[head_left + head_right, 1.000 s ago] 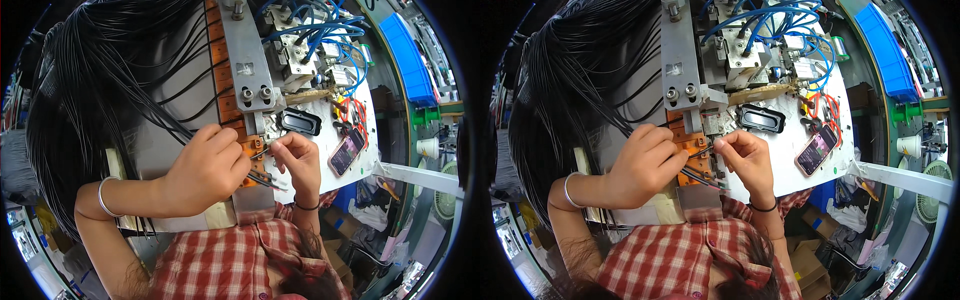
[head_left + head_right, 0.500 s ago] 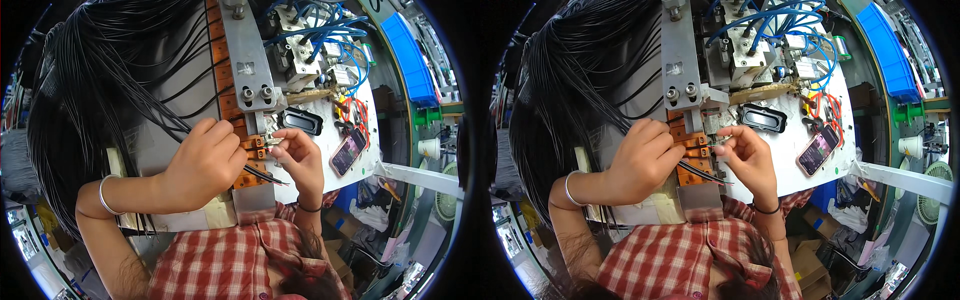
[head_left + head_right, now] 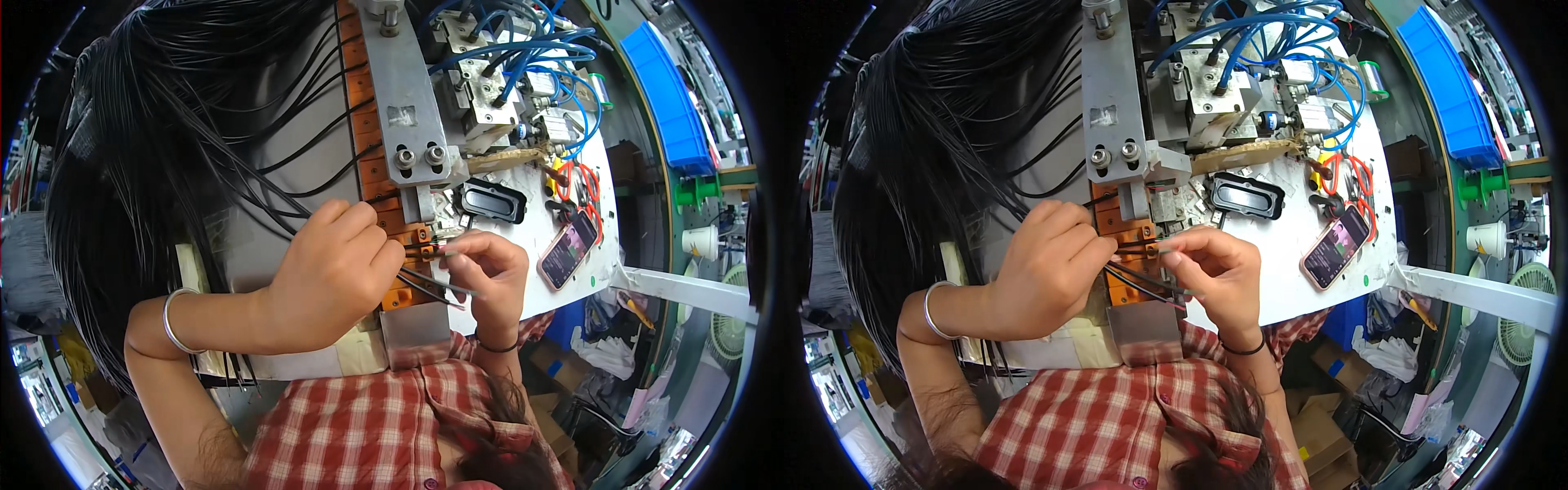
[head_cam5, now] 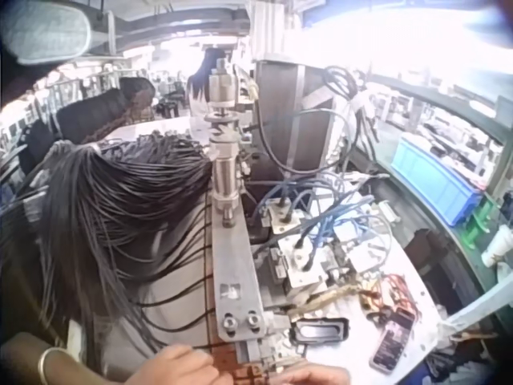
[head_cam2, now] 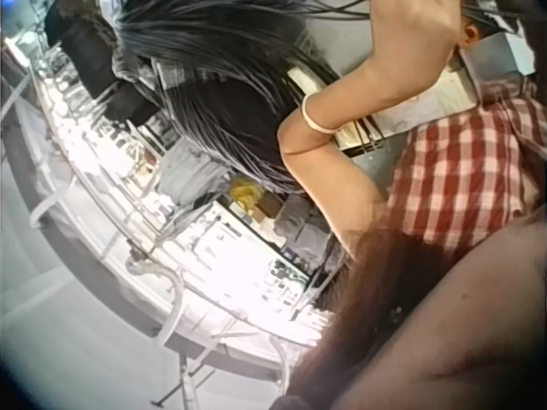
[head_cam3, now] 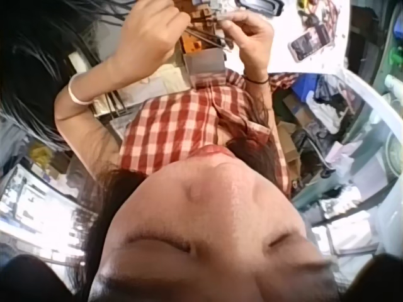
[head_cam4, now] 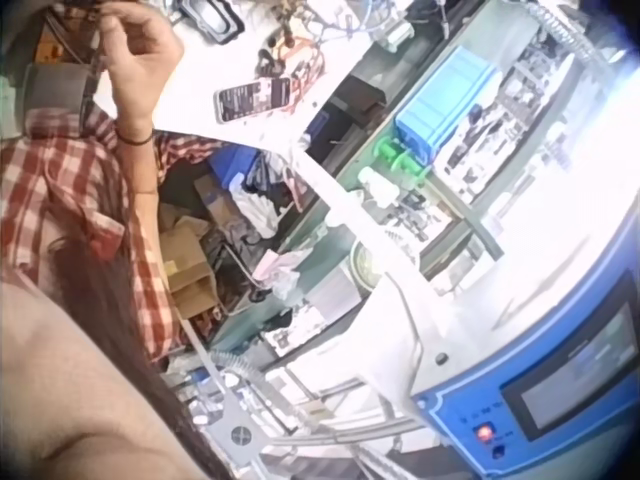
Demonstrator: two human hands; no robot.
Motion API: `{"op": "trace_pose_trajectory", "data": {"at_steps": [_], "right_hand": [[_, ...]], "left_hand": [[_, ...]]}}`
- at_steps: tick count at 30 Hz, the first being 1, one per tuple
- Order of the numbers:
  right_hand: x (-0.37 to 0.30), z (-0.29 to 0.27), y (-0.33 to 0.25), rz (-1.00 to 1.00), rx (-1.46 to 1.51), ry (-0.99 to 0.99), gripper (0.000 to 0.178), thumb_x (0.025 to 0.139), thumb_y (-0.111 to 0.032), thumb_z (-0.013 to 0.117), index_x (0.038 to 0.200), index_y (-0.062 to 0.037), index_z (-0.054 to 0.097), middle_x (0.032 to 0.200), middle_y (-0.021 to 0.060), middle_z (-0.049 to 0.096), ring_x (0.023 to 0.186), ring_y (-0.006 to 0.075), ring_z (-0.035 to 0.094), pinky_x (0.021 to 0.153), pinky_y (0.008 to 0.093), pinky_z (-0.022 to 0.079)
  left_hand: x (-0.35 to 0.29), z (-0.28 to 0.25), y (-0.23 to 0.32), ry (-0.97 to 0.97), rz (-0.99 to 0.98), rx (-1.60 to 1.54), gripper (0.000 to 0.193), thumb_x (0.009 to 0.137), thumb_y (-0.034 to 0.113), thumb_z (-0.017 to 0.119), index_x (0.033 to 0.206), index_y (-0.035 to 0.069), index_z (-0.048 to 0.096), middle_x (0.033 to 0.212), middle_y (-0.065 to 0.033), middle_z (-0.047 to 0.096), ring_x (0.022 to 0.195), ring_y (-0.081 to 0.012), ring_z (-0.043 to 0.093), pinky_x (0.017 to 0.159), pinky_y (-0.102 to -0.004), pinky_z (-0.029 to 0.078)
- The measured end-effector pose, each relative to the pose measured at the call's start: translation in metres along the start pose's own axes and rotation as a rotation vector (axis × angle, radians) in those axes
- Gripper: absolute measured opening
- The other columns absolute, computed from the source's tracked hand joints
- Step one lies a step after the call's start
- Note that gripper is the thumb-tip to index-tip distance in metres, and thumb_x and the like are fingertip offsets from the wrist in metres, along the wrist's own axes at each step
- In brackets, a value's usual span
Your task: Sort and place wire harness bundles into a machine fixture for assembly.
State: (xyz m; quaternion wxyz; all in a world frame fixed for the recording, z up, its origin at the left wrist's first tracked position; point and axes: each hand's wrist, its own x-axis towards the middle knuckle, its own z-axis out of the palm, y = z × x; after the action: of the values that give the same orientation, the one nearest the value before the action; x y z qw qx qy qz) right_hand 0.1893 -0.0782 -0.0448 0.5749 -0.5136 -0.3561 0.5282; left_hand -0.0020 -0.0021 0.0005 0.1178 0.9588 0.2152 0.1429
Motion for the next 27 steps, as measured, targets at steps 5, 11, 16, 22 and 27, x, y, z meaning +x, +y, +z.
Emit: {"op": "trace_pose_trajectory", "data": {"at_steps": [5, 11, 16, 22, 27], "right_hand": [[0.003, -0.013, -0.004, 0.183, 0.214, -0.348, 0.005, 0.078, 0.004, 0.061, 0.082, 0.0065, 0.060, 0.075, 0.0105, 0.061, 0.049, 0.0069, 0.050, 0.040, 0.0183, 0.038], [0.005, -0.011, 0.005, 0.047, 0.103, -0.107, 0.006, 0.081, 0.002, 0.063, 0.078, 0.0044, 0.058, 0.072, 0.0077, 0.060, 0.052, 0.0056, 0.051, 0.045, 0.0173, 0.039], [0.007, -0.007, 0.009, -0.101, -0.104, -0.034, 0.008, 0.083, 0.001, 0.061, 0.077, 0.0038, 0.055, 0.069, 0.0088, 0.060, 0.050, 0.0062, 0.049, 0.044, 0.0177, 0.038], [0.007, -0.012, 0.006, 0.028, -0.139, -0.043, 0.010, 0.086, -0.003, 0.058, 0.078, 0.0022, 0.055, 0.071, 0.0062, 0.059, 0.050, 0.0054, 0.048, 0.044, 0.0174, 0.037], [0.015, -0.007, 0.011, 0.174, -0.036, -0.058, 0.012, 0.090, -0.008, 0.054, 0.081, -0.0009, 0.052, 0.068, 0.0003, 0.053, 0.052, 0.0036, 0.043, 0.043, 0.0163, 0.031]], "left_hand": [[0.004, 0.005, -0.002, 0.190, 0.091, -0.001, 0.011, 0.061, 0.007, 0.058, 0.065, 0.005, 0.048, 0.064, -0.0056, 0.044, 0.070, -0.0206, 0.046, 0.062, -0.0310, 0.038], [0.001, 0.004, 0.003, -0.001, 0.065, -0.031, 0.015, 0.061, 0.007, 0.060, 0.074, 0.001, 0.055, 0.071, -0.0072, 0.048, 0.080, -0.0249, 0.050, 0.070, -0.0352, 0.041], [0.000, 0.003, 0.003, -0.016, 0.097, -0.063, 0.021, 0.062, 0.008, 0.060, 0.081, -0.001, 0.058, 0.077, -0.0085, 0.051, 0.085, -0.0273, 0.052, 0.073, -0.0376, 0.043], [-0.001, 0.006, 0.000, 0.028, 0.117, -0.057, 0.025, 0.062, 0.008, 0.059, 0.084, -0.002, 0.058, 0.077, -0.0090, 0.052, 0.084, -0.0270, 0.052, 0.071, -0.0377, 0.043], [0.001, 0.002, -0.002, 0.036, 0.094, 0.007, 0.024, 0.061, 0.008, 0.058, 0.084, -0.001, 0.057, 0.075, -0.0089, 0.051, 0.082, -0.0264, 0.052, 0.069, -0.0367, 0.041]]}}
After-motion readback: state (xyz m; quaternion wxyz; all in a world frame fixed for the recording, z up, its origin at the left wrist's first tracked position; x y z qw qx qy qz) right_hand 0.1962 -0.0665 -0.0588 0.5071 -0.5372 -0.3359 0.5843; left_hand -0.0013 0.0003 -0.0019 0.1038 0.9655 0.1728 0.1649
